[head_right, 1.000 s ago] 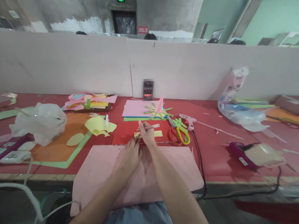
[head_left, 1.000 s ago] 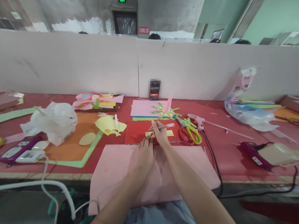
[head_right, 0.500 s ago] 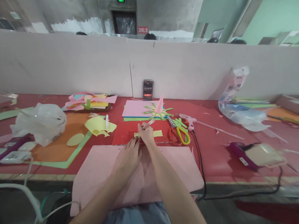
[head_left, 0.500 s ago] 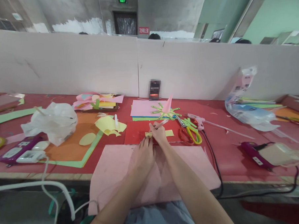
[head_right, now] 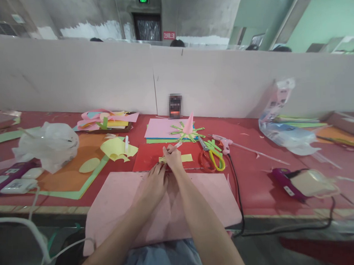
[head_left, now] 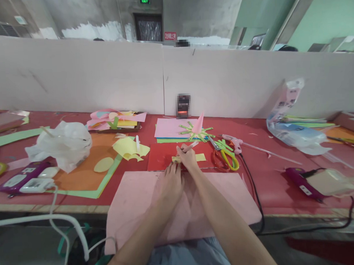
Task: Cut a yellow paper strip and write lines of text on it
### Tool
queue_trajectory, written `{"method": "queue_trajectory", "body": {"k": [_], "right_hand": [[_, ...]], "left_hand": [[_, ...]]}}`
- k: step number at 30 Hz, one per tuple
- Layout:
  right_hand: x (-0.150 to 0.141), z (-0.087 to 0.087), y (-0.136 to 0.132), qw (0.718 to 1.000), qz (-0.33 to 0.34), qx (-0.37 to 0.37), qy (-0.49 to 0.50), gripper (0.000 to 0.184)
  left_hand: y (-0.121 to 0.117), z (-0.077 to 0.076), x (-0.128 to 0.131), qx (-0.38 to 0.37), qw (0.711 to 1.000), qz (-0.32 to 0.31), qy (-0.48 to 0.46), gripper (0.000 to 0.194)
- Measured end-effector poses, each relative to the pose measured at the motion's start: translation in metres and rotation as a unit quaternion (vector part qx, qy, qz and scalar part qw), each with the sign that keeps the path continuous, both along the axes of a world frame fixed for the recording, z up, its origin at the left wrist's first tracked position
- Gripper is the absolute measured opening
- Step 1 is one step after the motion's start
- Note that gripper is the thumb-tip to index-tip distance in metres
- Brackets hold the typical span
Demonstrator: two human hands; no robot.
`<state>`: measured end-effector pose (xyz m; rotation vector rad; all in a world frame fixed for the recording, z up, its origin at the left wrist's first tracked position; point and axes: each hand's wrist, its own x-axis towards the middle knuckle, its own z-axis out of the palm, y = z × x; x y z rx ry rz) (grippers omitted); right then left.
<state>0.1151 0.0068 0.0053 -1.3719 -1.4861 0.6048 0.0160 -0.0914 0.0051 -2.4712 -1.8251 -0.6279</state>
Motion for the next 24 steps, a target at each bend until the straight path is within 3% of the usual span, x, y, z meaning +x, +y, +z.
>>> {"method": "queue_trajectory", "body": {"k": [24], "right_hand": [[0.0014, -0.0006, 0.0016, 1.000, 0.000, -0.010, -0.015, 0.030]], "left_hand": [[-0.0007, -0.0007, -0.0009, 0.010, 1.000, -0.003, 0.008, 0.038]]}}
